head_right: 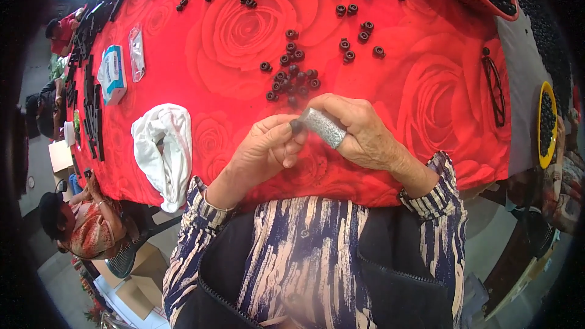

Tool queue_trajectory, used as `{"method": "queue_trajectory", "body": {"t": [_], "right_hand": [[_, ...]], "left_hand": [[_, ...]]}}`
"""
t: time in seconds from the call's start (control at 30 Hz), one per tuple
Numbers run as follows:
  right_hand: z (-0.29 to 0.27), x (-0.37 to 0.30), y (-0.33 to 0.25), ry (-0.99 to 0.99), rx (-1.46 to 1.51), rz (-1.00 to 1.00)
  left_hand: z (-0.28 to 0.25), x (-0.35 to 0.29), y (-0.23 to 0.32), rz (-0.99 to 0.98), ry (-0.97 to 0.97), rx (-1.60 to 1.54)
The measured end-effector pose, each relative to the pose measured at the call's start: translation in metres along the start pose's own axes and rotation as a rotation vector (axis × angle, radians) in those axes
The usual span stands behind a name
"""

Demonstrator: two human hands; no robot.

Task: The person cleans small black plastic components by picking them up from the table one by one, rubbing them against a small cloth held in their hand, and placing them back on the table.

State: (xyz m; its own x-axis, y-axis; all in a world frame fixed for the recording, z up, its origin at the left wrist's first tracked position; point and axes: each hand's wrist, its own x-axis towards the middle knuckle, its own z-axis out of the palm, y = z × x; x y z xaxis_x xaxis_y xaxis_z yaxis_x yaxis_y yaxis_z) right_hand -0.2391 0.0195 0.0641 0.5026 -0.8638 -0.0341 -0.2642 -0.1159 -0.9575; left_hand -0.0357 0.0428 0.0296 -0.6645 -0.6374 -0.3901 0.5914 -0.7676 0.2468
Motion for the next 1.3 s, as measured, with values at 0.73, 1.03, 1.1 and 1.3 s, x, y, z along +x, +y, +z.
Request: {"method": "queue_trajectory", "body": {"t": [0.73, 1.03, 1.1, 1.3], "right_hand": [[0.000, 0.001, 0.000, -0.019, -0.011, -0.059], [0.002, -0.001, 0.000, 0.004, 0.024, -0.046], [0.004, 0.000, -0.002, 0.008, 0.006, -0.057], [0.004, -0.002, -0.001, 0.016, -0.002, -0.047]], "left_hand": [[0.007, -0.003, 0.005, 0.088, -0.022, 0.231], [0.003, -0.005, 0.010, 0.083, -0.043, 0.041], [0.003, -0.004, 0.010, 0.100, -0.035, 0.038], [0.002, -0.005, 0.011, 0.114, -0.036, -0.027]]}}
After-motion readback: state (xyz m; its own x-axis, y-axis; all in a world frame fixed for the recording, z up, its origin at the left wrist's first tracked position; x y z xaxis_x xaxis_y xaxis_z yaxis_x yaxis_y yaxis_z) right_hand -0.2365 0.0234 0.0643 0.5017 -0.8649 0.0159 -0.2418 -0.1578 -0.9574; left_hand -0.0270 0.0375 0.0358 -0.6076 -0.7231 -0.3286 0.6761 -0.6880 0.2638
